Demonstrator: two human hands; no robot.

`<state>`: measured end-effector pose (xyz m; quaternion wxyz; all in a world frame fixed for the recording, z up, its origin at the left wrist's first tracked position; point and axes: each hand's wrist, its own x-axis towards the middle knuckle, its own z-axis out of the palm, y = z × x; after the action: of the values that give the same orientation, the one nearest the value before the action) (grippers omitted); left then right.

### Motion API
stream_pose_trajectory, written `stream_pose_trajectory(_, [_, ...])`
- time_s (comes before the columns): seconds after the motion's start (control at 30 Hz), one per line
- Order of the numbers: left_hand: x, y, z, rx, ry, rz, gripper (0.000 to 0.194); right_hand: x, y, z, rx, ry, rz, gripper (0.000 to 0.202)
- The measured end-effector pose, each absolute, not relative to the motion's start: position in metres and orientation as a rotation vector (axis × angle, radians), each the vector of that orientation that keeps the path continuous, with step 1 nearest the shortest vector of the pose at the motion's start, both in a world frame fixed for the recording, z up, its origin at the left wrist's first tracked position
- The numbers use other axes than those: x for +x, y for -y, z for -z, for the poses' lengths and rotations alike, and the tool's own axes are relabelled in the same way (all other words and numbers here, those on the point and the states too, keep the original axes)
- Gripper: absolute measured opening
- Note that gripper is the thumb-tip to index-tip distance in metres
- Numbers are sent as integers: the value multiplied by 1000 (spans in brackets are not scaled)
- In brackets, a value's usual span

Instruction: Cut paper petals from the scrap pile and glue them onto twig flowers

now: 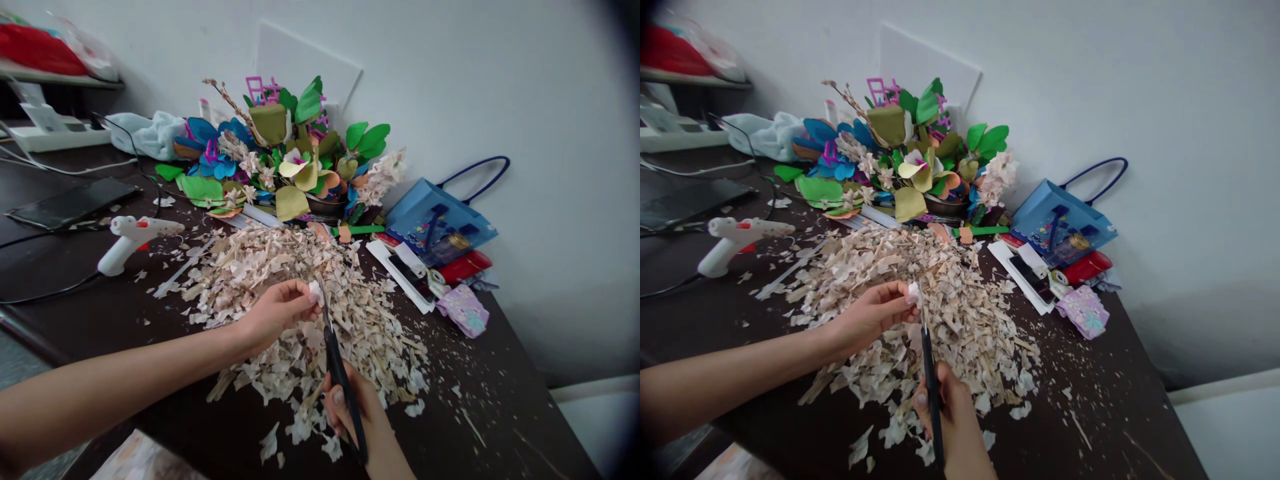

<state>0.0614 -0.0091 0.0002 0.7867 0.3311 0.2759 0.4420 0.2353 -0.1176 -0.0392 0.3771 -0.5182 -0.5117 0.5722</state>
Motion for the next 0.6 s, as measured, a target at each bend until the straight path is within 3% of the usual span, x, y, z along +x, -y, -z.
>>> stream_pose_trajectory(0.6, [57,-1,2,780,-564,-894,25,237,116,27,-1431,1334,-1469,54])
